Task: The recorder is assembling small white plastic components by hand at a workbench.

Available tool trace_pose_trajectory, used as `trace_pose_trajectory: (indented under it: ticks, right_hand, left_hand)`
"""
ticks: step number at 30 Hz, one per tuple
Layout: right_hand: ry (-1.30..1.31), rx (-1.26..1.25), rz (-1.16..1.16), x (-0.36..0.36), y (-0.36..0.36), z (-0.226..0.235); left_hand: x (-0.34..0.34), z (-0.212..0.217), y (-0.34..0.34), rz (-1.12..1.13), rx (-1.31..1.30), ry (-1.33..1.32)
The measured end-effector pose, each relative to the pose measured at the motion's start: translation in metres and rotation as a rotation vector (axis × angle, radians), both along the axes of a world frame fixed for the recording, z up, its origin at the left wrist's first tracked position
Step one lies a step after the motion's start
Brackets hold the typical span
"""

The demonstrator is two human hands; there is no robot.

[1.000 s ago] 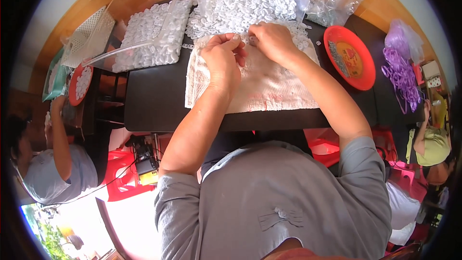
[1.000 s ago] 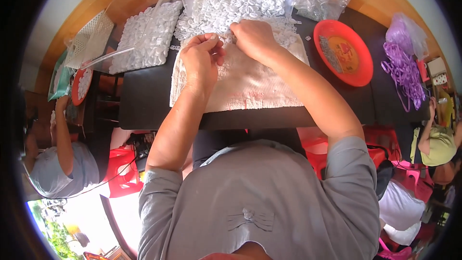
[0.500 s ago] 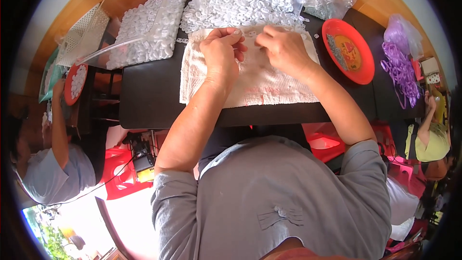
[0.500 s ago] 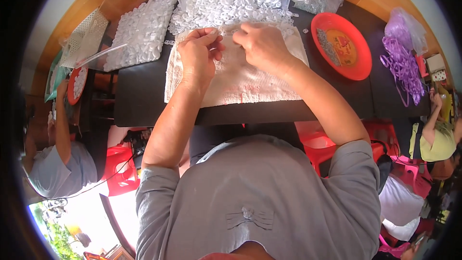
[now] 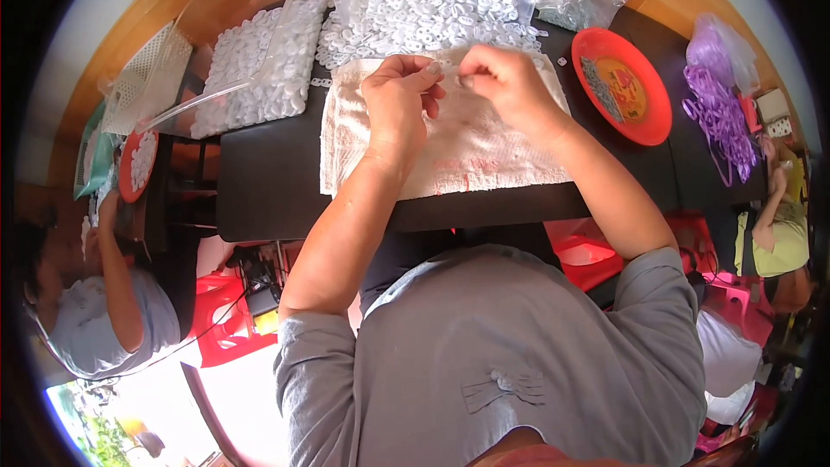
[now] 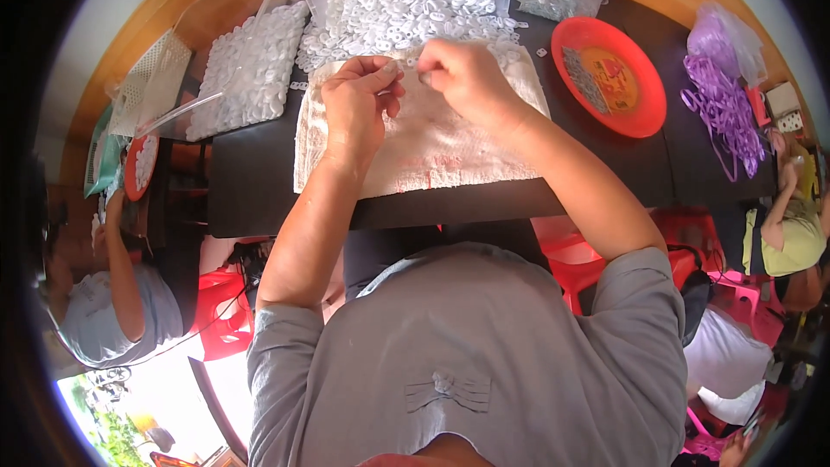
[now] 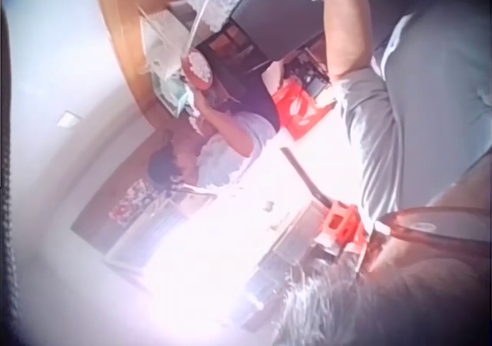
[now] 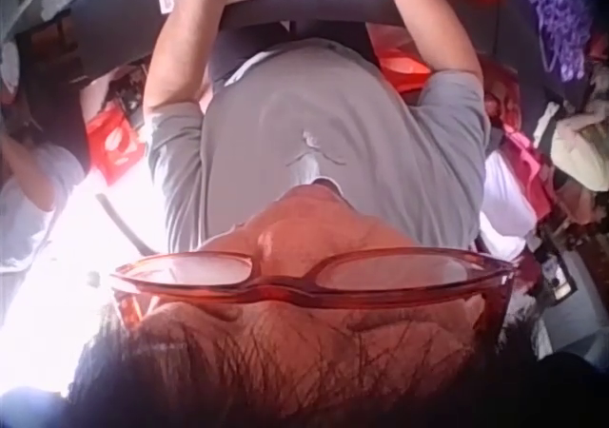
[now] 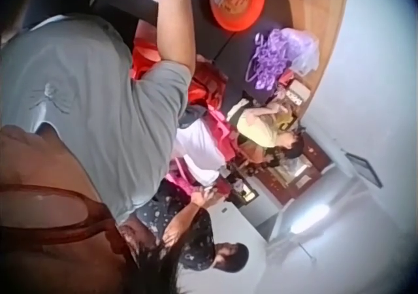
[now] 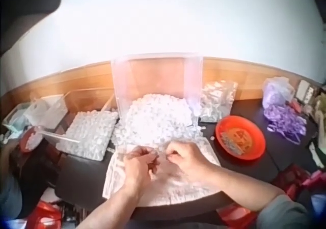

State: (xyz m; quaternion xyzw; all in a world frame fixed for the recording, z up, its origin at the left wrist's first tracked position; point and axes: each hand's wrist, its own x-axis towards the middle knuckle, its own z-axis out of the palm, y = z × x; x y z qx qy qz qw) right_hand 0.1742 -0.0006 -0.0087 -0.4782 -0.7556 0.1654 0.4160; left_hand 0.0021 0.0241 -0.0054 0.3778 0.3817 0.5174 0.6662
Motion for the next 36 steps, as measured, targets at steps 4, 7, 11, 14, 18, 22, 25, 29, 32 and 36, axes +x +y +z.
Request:
trace_pose_trajectory:
  ticks: [4, 7, 11, 14, 18, 22, 25, 29, 32, 36]
  right_hand:
    - [0.334, -0.338, 0.002, 0.005, -0.007, 0.027]
    - [0.448, -0.370, 0.019, 0.005, -0.012, 0.028]
    - [0.412, -0.347, -0.012, 0.003, -0.018, 0.030]
    - [0.380, -0.283, 0.016, 0.002, -0.019, 0.026]
    - [0.325, -0.198, -0.005, 0.000, -0.019, 0.021]
    - [0.343, -0.125, -0.018, -0.003, -0.019, 0.019]
    - [0.330, -0.105, -0.018, -0.005, -0.020, 0.018]
    - [0.325, -0.093, -0.037, -0.010, -0.024, 0.019]
    - [0.320, 0.014, -0.008, -0.012, -0.023, 0.011]
    - [0.371, 0.002, 0.015, -0.017, -0.023, 0.006]
  left_hand:
    - [0.002, 0.003, -0.005, -0.100, 0.045, 0.015]
    - [0.006, 0.004, -0.009, -0.148, 0.041, -0.004]
    - [0.008, 0.005, -0.013, -0.181, 0.050, 0.008]
    - [0.009, 0.003, -0.014, -0.179, 0.058, 0.031]
    - [0.010, 0.005, -0.016, -0.164, 0.064, 0.060]
    - [0.011, 0.005, -0.018, -0.155, 0.058, 0.060]
    - [0.011, 0.004, -0.018, -0.149, 0.060, 0.063]
    - [0.011, 0.003, -0.021, -0.124, 0.062, 0.072]
    - [0.013, 0.002, -0.022, -0.103, 0.033, 0.042]
    - [0.013, 0.007, -0.026, -0.081, 0.022, 0.052]
